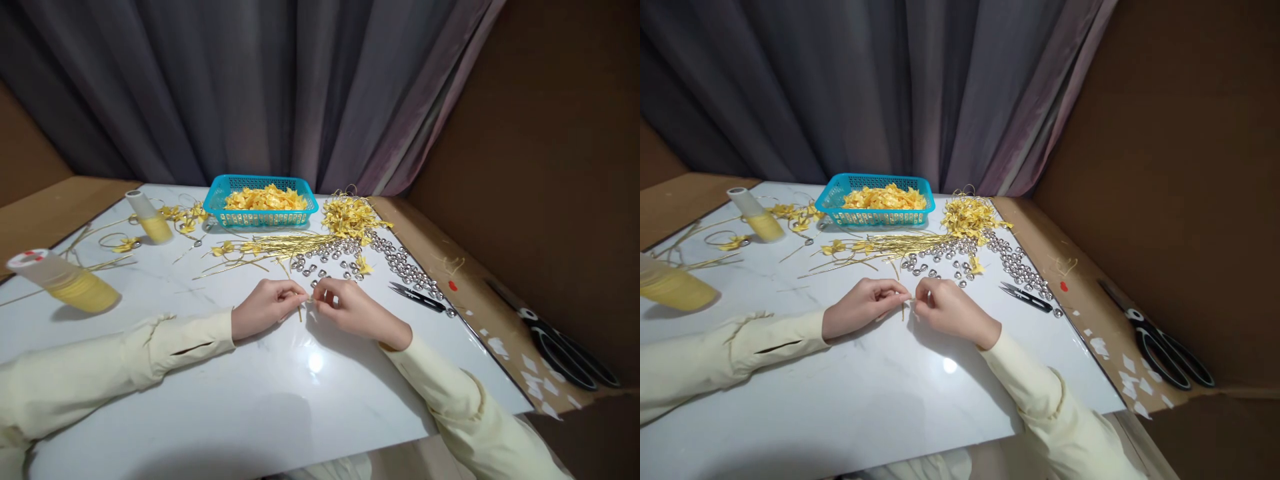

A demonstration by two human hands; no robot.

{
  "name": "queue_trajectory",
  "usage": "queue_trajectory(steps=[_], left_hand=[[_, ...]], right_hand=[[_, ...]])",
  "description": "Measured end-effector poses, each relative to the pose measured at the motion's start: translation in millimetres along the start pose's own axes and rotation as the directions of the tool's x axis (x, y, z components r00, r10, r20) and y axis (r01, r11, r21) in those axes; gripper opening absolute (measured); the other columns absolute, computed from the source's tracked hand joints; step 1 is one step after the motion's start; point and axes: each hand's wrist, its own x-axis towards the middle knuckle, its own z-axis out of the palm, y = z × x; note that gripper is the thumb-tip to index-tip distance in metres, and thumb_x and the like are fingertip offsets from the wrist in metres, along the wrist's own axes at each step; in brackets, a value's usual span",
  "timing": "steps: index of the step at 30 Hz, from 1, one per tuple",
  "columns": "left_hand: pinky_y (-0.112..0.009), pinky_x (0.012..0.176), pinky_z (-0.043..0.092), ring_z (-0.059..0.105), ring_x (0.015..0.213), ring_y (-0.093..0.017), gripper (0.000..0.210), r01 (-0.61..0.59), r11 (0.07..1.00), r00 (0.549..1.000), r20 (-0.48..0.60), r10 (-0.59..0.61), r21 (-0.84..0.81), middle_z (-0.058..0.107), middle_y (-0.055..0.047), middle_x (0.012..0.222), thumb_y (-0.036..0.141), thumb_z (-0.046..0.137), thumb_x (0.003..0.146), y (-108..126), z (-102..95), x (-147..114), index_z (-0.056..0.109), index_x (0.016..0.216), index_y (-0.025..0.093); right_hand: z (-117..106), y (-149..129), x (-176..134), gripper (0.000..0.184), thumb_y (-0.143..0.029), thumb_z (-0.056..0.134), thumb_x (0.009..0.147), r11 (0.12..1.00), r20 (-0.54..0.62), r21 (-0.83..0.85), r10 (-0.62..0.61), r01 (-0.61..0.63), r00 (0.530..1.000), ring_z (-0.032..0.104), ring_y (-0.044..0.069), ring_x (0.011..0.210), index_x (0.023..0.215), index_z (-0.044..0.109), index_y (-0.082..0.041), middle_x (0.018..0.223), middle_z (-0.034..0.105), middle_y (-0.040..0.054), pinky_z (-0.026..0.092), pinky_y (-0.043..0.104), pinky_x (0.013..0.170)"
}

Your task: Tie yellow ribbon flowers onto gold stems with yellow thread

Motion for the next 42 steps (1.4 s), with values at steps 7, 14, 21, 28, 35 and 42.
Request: queue_trajectory(steps=[7,14,21,28,35,42], left_hand=[[-0.019,0.044,0.026,0.034,0.045,-0.008,0.028,-0.098,0.986,0.994,-0.035,0.103,0.133,0.042,0.006,0.046,0.037,0.052,0.084,1.9,-0.4,-1.5,0.067,0.079,0.013],[-0.02,0.045,0.026,0.031,0.046,-0.008,0.027,-0.134,0.972,0.987,-0.058,0.148,0.195,0.044,0.006,0.048,0.035,0.052,0.084,1.6,-0.3,-1.7,0.068,0.077,0.014],[-0.02,0.046,0.028,0.033,0.046,-0.008,0.027,-0.121,0.978,0.99,-0.049,0.131,0.172,0.043,0.006,0.047,0.036,0.051,0.084,1.2,0.4,-1.4,0.066,0.076,0.014],[-0.02,0.045,0.027,0.033,0.045,-0.008,0.026,-0.129,0.981,0.989,-0.056,0.138,0.146,0.042,0.007,0.047,0.036,0.051,0.084,2.6,0.4,-1.9,0.065,0.077,0.014],[-0.02,0.047,0.03,0.035,0.046,-0.008,0.025,-0.166,0.97,0.98,-0.076,0.181,0.18,0.046,0.006,0.049,0.033,0.051,0.084,2.4,0.0,-2.5,0.065,0.078,0.014],[-0.018,0.045,0.029,0.035,0.048,-0.007,0.025,-0.17,0.975,0.979,-0.085,0.183,0.145,0.052,0.004,0.054,0.033,0.052,0.085,-0.1,1.3,-1.8,0.065,0.077,0.013]], right_hand=[[2.8,1.2,1.0,0.007,-0.017,0.054,0.079,0.991,-0.008,0.12,0.062,-0.061,0.998,0.053,0.011,0.059,0.086,0.051,-0.018,0.076,0.062,0.0001,0.042,0.022,0.057],[4.5,0.6,2.1,0.002,-0.017,0.053,0.08,0.985,-0.001,0.157,0.068,-0.067,0.998,0.05,0.011,0.056,0.079,0.053,-0.018,0.067,0.058,-0.0017,0.041,0.022,0.056],[5.2,-3.8,2.6,0.01,-0.01,0.05,0.074,0.988,-0.082,0.154,0.028,-0.015,0.996,0.048,0.01,0.061,0.069,0.048,-0.019,0.066,0.052,-0.0031,0.037,0.02,0.055],[4.8,-4.5,0.4,0.008,-0.014,0.054,0.074,0.988,-0.139,0.151,0.052,-0.031,0.989,0.055,0.011,0.062,0.081,0.054,-0.018,0.078,0.062,0.0003,0.041,0.022,0.057],[4.7,0.0,1.7,0.025,-0.018,0.055,0.078,0.986,-0.076,0.136,0.107,-0.095,0.991,0.06,0.015,0.068,0.096,0.071,-0.015,0.085,0.073,0.0057,0.047,0.027,0.065],[4.4,-3.9,1.8,0.024,-0.014,0.052,0.08,0.983,-0.053,0.143,0.126,-0.118,0.991,0.055,0.013,0.062,0.085,0.076,-0.015,0.075,0.071,0.0035,0.043,0.024,0.063]])
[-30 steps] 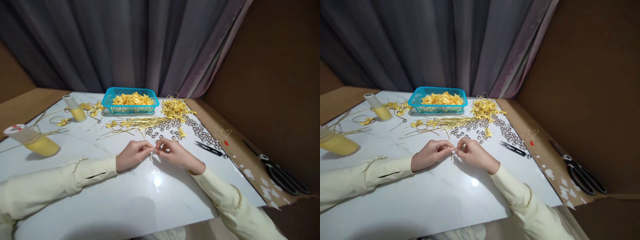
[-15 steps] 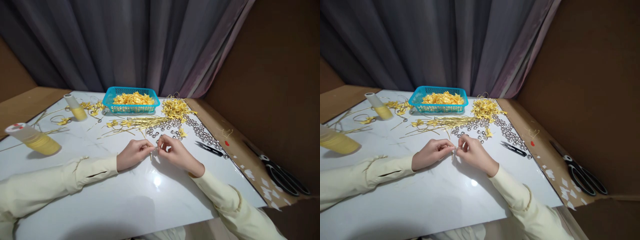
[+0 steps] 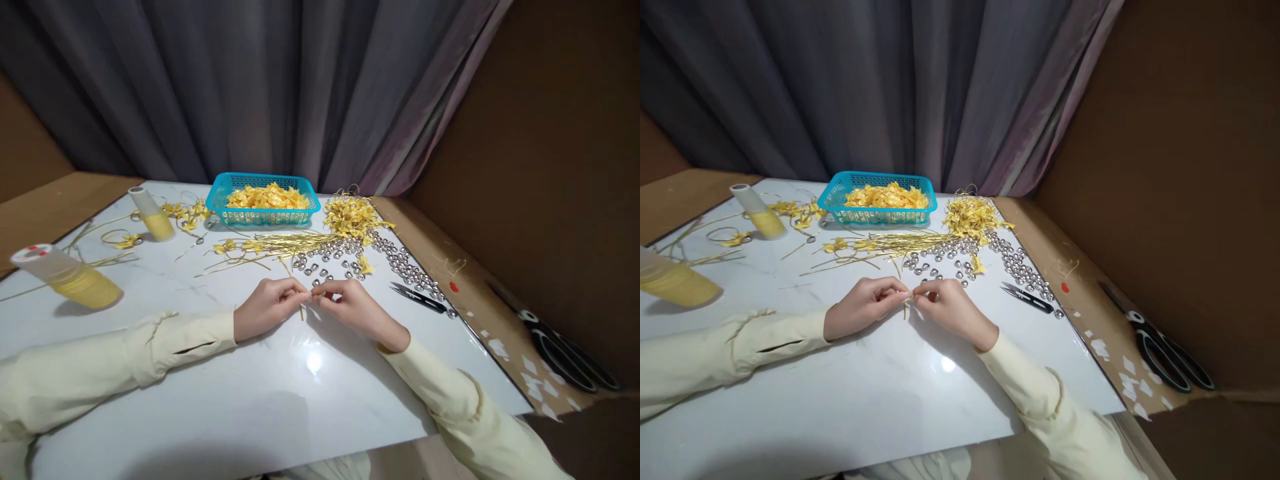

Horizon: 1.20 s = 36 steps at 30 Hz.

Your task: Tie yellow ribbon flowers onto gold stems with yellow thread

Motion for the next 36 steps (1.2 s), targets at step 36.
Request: queue_trajectory(steps=[36], left_hand=[[-0.019,0.041,0.021,0.031,0.043,-0.007,0.028,0.191,0.921,0.981,0.092,-0.17,-0.338,0.037,0.009,0.045,0.04,0.059,0.081,0.2,-0.5,3.0,0.061,0.077,0.013]], right_hand=[[5.9,6.4,-8.2,0.026,-0.01,0.048,0.087,0.859,-0.147,-0.304,-0.469,0.412,0.871,0.069,0.019,0.095,0.092,0.072,-0.019,0.109,0.072,0.0068,0.056,0.03,0.078]])
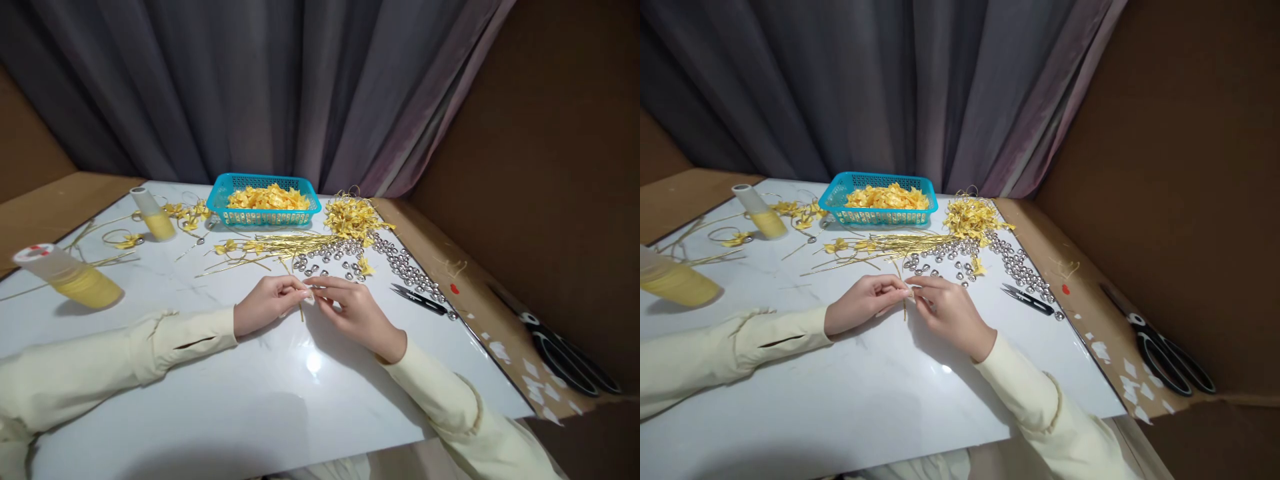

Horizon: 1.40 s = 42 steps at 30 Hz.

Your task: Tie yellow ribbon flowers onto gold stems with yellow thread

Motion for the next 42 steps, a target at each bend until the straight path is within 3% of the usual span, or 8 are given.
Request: queue_trajectory(steps=[7,16,24,28,31,36,42], left_hand=[[-0.019,0.041,0.024,0.032,0.04,-0.007,0.032,0.049,0.997,0.998,-0.032,-0.05,-0.056,0.037,0.009,0.041,0.045,0.062,0.078,0.2,-0.6,1.3,0.061,0.075,0.013],[-0.021,0.044,0.024,0.032,0.041,-0.007,0.037,0.057,0.997,0.998,-0.016,-0.058,-0.044,0.039,0.008,0.042,0.049,0.062,0.077,-0.9,-2.6,5.4,0.065,0.075,0.012],[-0.021,0.044,0.023,0.03,0.042,-0.006,0.036,0.06,0.995,0.998,0.005,-0.06,-0.082,0.037,0.008,0.044,0.047,0.06,0.082,-1.7,-2.3,4.3,0.065,0.083,0.011],[-0.02,0.043,0.025,0.031,0.042,-0.007,0.035,0.014,0.999,1.0,-0.024,-0.015,-0.036,0.037,0.008,0.045,0.046,0.053,0.087,0.9,-0.6,2.1,0.061,0.08,0.013],[-0.019,0.044,0.029,0.033,0.043,-0.008,0.031,-0.05,0.993,0.994,-0.095,0.06,0.107,0.037,0.009,0.045,0.042,0.052,0.086,2.5,0.8,-0.1,0.06,0.086,0.013],[-0.017,0.048,0.033,0.035,0.043,-0.006,0.023,-0.235,0.855,0.941,-0.114,0.32,0.462,0.039,0.011,0.048,0.03,0.056,0.084,-3.1,2.0,-4.0,0.059,0.099,0.012],[-0.018,0.05,0.041,0.048,0.044,-0.008,0.031,-0.432,0.501,0.792,0.05,0.608,0.75,0.058,0.004,0.056,0.024,0.045,0.093,-18.5,5.5,-4.2,0.06,0.117,0.011]], right_hand=[[2.3,3.8,-0.9,0.027,-0.009,0.048,0.088,0.991,-0.014,-0.102,-0.089,0.087,0.996,0.07,0.02,0.091,0.097,0.072,-0.016,0.106,0.073,0.0084,0.058,0.032,0.079],[0.0,-2.1,-0.3,0.03,-0.01,0.046,0.09,1.0,-0.014,-0.004,0.024,-0.024,1.0,0.069,0.019,0.095,0.097,0.074,-0.019,0.11,0.072,0.007,0.055,0.031,0.086],[0.1,-2.6,0.2,0.029,-0.01,0.046,0.09,0.999,-0.039,0.009,0.05,-0.05,0.998,0.069,0.021,0.095,0.094,0.074,-0.015,0.107,0.072,0.0099,0.055,0.034,0.084],[-0.2,-4.3,1.4,0.03,-0.009,0.046,0.089,0.996,-0.032,0.036,0.083,-0.082,0.996,0.069,0.021,0.094,0.088,0.075,-0.017,0.105,0.073,0.0088,0.054,0.034,0.085],[-0.5,-4.9,2.3,0.029,-0.009,0.048,0.088,0.992,-0.016,0.054,0.117,-0.116,0.993,0.07,0.02,0.091,0.086,0.075,-0.018,0.102,0.073,0.0077,0.054,0.032,0.083],[0.9,-2.9,3.4,0.027,-0.008,0.05,0.085,0.982,0.006,0.08,0.168,-0.168,0.986,0.07,0.02,0.087,0.082,0.076,-0.018,0.099,0.074,0.0067,0.055,0.032,0.08],[4.7,-0.9,3.9,0.03,-0.005,0.051,0.082,0.973,0.01,0.107,0.205,-0.204,0.979,0.07,0.02,0.089,0.086,0.077,-0.021,0.102,0.074,0.0049,0.054,0.033,0.083]])
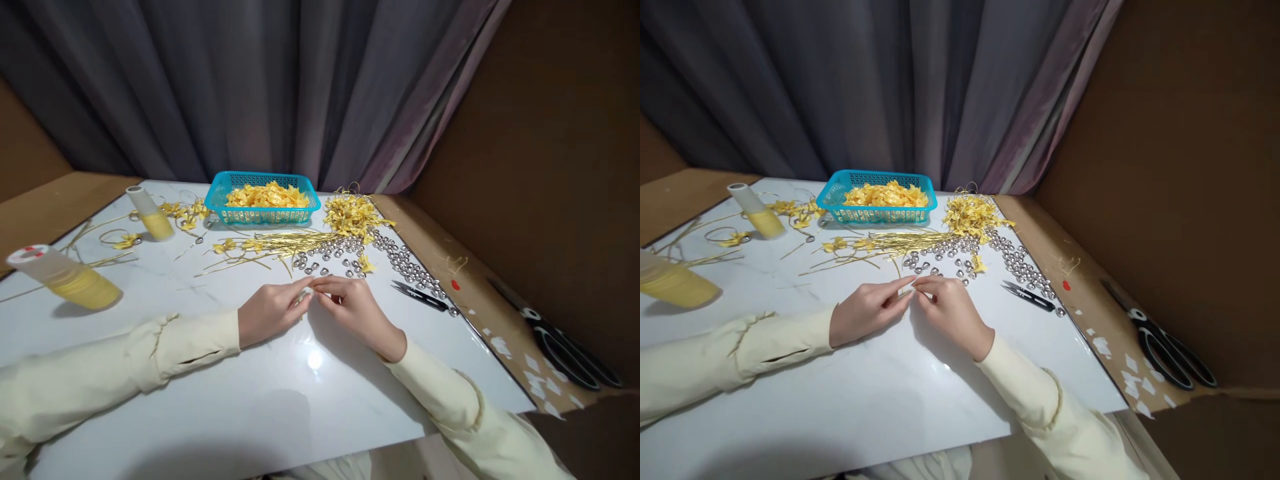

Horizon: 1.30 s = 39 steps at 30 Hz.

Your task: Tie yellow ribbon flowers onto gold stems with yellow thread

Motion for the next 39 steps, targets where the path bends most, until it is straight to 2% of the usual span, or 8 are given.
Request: queue_trajectory(steps=[3,5,12,23,29,35,39], left_hand=[[-0.02,0.05,0.044,0.057,0.05,-0.011,0.033,-0.173,0.974,0.984,-0.006,0.176,0.148,0.067,-0.002,0.066,0.02,0.041,0.096,-3.0,3.7,-0.7,0.057,0.122,0.008],[-0.021,0.049,0.045,0.06,0.052,-0.013,0.034,-0.232,0.945,0.972,0.014,0.235,0.231,0.068,-0.003,0.066,0.019,0.038,0.097,-5.0,4.7,-0.8,0.053,0.125,0.006],[-0.023,0.045,0.046,0.062,0.052,-0.016,0.038,-0.293,0.882,0.956,0.135,0.261,0.368,0.064,-0.004,0.061,0.016,0.034,0.098,-9.6,4.9,-3.9,0.044,0.132,0.002],[-0.023,0.043,0.046,0.06,0.054,-0.017,0.034,-0.374,0.788,0.92,0.304,0.247,0.489,0.061,-0.005,0.062,0.009,0.034,0.094,-10.8,4.1,-4.8,0.05,0.123,0.001],[-0.024,0.039,0.043,0.059,0.049,-0.017,0.026,-0.389,0.781,0.921,0.218,0.322,0.488,0.059,-0.003,0.056,0.008,0.036,0.094,-4.3,1.2,-0.2,0.055,0.109,0.0],[-0.024,0.039,0.042,0.06,0.047,-0.016,0.024,-0.334,0.854,0.942,0.173,0.287,0.399,0.06,-0.001,0.056,0.013,0.033,0.097,-1.2,0.7,3.3,0.056,0.097,0.007],[-0.022,0.044,0.044,0.062,0.051,-0.015,0.025,-0.27,0.906,0.959,0.176,0.223,0.324,0.063,-0.002,0.06,0.017,0.032,0.097,-4.2,2.9,2.0,0.056,0.095,0.01]], right_hand=[[0.9,-0.2,0.3,0.032,-0.005,0.052,0.082,1.0,0.003,0.016,0.014,-0.014,1.0,0.07,0.02,0.093,0.088,0.078,-0.022,0.105,0.074,0.0039,0.053,0.032,0.086],[1.0,-0.8,0.6,0.032,-0.004,0.052,0.081,0.999,0.008,0.026,0.025,-0.025,1.0,0.069,0.02,0.094,0.089,0.078,-0.023,0.105,0.074,0.0034,0.053,0.032,0.087],[1.6,-2.0,2.4,0.033,-0.004,0.052,0.081,0.997,0.025,0.051,0.056,-0.057,0.998,0.07,0.02,0.092,0.088,0.078,-0.023,0.103,0.074,0.0031,0.052,0.031,0.087],[3.7,-0.5,2.9,0.03,-0.001,0.052,0.08,0.996,0.041,0.042,0.072,-0.074,0.997,0.07,0.018,0.085,0.08,0.076,-0.018,0.092,0.076,0.0037,0.051,0.026,0.08],[3.6,0.9,2.0,0.029,-0.002,0.051,0.079,0.993,0.038,-0.006,0.115,-0.115,0.993,0.069,0.019,0.078,0.078,0.075,-0.018,0.083,0.075,0.0034,0.05,0.027,0.072],[0.6,0.1,2.4,0.026,-0.006,0.053,0.079,0.986,0.031,-0.054,0.16,-0.158,0.987,0.068,0.019,0.073,0.081,0.076,-0.017,0.087,0.076,0.0053,0.048,0.027,0.069],[-0.1,0.7,2.5,0.025,-0.007,0.054,0.08,0.982,0.033,-0.08,0.177,-0.174,0.984,0.067,0.017,0.069,0.081,0.076,-0.018,0.087,0.076,0.0041,0.047,0.026,0.066]])
